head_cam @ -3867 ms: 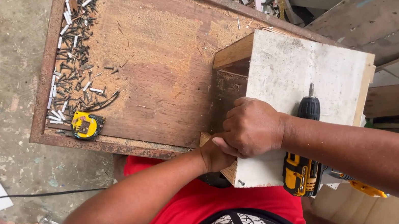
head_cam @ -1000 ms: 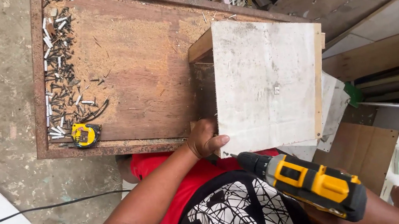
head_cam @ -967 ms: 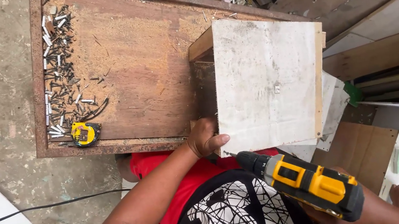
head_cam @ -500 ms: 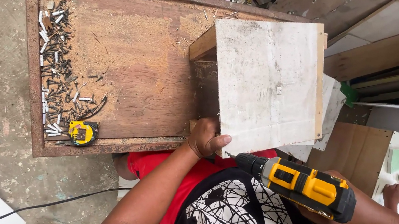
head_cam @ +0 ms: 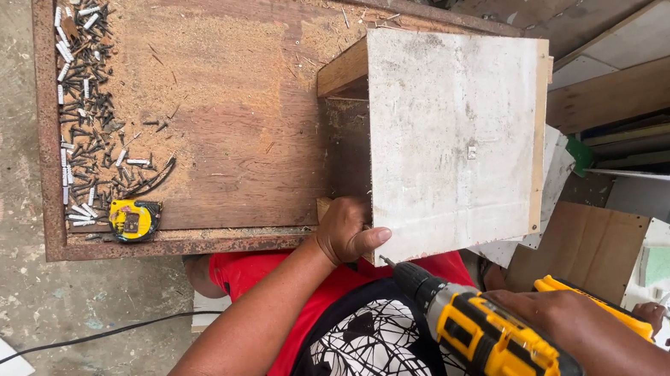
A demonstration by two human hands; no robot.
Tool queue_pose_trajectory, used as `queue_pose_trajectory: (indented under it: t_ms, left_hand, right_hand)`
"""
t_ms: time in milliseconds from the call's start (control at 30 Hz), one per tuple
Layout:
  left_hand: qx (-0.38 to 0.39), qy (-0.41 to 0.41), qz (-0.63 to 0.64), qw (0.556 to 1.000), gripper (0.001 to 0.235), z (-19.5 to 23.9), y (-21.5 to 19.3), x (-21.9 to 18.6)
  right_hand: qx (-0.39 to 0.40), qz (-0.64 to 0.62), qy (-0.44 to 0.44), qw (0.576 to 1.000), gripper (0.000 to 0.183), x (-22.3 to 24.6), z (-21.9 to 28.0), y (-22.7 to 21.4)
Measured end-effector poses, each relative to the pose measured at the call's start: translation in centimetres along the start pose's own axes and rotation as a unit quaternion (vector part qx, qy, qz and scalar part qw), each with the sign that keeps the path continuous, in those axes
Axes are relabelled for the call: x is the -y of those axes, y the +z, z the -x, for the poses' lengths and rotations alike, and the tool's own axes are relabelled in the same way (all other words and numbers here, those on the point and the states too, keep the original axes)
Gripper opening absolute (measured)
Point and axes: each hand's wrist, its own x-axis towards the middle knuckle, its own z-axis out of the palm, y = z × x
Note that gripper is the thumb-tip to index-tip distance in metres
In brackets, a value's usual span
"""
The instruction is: Assembling a wooden box structure by aligning boards and driving screws with a power drill.
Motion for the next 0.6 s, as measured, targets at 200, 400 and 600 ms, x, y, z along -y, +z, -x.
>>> queue_pose_trajectory:
  t_ms: [200,400,600]
  left_hand:
    - [-0.014,0.015,-0.008,1.0,0.06,0.1,0.2,0.1]
    - [-0.026,0.023,-0.005,0.999,0.06,0.1,0.1,0.2]
    - [-0.025,0.041,0.022,0.999,0.058,-0.3,-0.3,-0.9]
  right_hand:
    - [-0.017,-0.042,-0.115,0.992,0.059,-1.5,-1.9,0.4]
    - [0.064,0.078,0.012,0.995,0.047,-5.2,-7.1,3.2]
    - [0.035,0.005,-0.054,0.998,0.047,-4.8,-5.3,2.8]
